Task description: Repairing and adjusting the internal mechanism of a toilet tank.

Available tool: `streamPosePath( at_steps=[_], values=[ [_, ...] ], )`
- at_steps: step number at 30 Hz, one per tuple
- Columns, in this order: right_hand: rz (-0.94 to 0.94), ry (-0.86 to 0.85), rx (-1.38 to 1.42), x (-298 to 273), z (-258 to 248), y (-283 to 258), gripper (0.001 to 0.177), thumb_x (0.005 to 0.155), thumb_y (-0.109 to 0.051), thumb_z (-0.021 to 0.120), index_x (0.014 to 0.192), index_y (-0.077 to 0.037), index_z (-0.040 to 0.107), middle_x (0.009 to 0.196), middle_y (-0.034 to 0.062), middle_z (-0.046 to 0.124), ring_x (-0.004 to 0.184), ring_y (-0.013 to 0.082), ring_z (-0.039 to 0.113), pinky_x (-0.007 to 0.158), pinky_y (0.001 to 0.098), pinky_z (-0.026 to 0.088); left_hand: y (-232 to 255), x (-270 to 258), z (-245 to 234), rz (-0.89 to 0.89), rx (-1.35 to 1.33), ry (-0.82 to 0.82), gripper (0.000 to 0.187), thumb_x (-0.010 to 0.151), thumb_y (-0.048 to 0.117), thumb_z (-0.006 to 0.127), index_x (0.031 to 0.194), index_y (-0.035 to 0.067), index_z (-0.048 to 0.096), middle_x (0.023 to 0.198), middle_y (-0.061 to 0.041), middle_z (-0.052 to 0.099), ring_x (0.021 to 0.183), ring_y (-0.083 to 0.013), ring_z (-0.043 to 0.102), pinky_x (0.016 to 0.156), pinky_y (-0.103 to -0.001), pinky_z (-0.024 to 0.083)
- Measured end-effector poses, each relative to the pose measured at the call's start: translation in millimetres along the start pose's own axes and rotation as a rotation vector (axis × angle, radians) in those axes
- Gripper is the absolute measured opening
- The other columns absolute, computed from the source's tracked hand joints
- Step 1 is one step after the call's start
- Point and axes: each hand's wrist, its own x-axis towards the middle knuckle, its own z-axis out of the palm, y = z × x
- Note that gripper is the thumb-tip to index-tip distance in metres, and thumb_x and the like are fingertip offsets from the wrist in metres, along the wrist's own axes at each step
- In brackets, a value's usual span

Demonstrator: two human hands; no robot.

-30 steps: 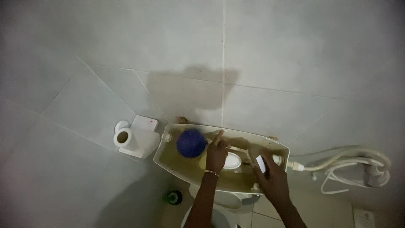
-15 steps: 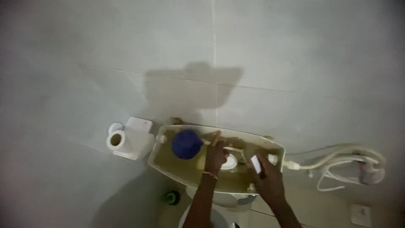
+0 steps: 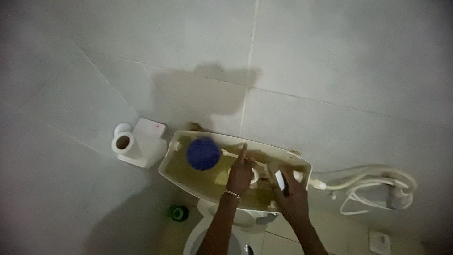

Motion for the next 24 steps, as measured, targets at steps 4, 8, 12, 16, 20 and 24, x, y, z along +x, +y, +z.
streamPosePath(
  at_steps=[4, 8, 12, 16, 20, 24],
  values=[
    [-0.073, 0.041, 0.057, 1, 4, 9, 0.061, 0.093, -0.033, 0.069, 0.149, -0.016, 0.054, 0.081, 0.0203, 0.073, 0.059, 0.0194, 0.070, 0.059, 0.0364, 0.058, 5, 5, -6, -0.482, -0.682, -0.066, 0.079, 0.093, 0.002, 0.057, 0.165, 0.013, 0.027, 0.108, -0.015, 0.068, 0.089, -0.0273, 0.066, 0.091, -0.043, 0.056],
    [-0.182, 0.107, 0.093, 1, 6, 9, 0.057, 0.091, -0.029, 0.070, 0.144, -0.011, 0.055, 0.101, 0.0144, 0.077, 0.059, 0.0179, 0.071, 0.059, 0.0348, 0.059, 7, 7, -3, -0.130, -0.264, 0.016, 0.080, 0.089, 0.004, 0.064, 0.159, 0.013, 0.026, 0.110, -0.020, 0.071, 0.088, -0.0249, 0.070, 0.092, -0.038, 0.055],
    [-0.066, 0.026, 0.016, 3, 7, 14, 0.061, 0.089, -0.027, 0.072, 0.146, -0.016, 0.055, 0.099, 0.0131, 0.079, 0.060, 0.0202, 0.070, 0.059, 0.0368, 0.060, 45, 10, -59, -0.617, -0.997, -0.138, 0.085, 0.097, 0.009, 0.055, 0.167, 0.017, 0.006, 0.102, -0.012, 0.074, 0.076, -0.0242, 0.068, 0.074, -0.037, 0.059],
    [-0.056, 0.017, 0.058, 2, 3, 4, 0.063, 0.088, -0.026, 0.072, 0.147, -0.014, 0.052, 0.106, 0.0128, 0.077, 0.057, 0.0183, 0.072, 0.060, 0.0355, 0.062, 32, 6, -24, -0.440, -0.913, 0.013, 0.084, 0.099, 0.008, 0.055, 0.167, 0.014, 0.007, 0.101, -0.012, 0.079, 0.082, -0.0175, 0.073, 0.075, -0.032, 0.059],
    [-0.108, 0.074, 0.078, 1, 2, -4, 0.058, 0.091, -0.030, 0.071, 0.144, -0.012, 0.056, 0.098, 0.0156, 0.078, 0.061, 0.0183, 0.071, 0.059, 0.0367, 0.061, 40, 5, -35, -0.468, -0.779, -0.065, 0.089, 0.095, 0.012, 0.051, 0.165, 0.018, -0.004, 0.106, -0.008, 0.074, 0.081, -0.0208, 0.072, 0.068, -0.036, 0.062],
    [-0.047, 0.021, 0.035, 6, 8, 12, 0.060, 0.091, -0.035, 0.068, 0.145, -0.013, 0.054, 0.097, 0.0141, 0.078, 0.061, 0.0186, 0.073, 0.060, 0.0348, 0.062, 36, 2, -21, -0.378, -0.799, 0.057, 0.079, 0.110, 0.025, 0.051, 0.165, 0.014, -0.004, 0.104, -0.011, 0.078, 0.085, -0.0229, 0.074, 0.080, -0.038, 0.059]
  ],
)
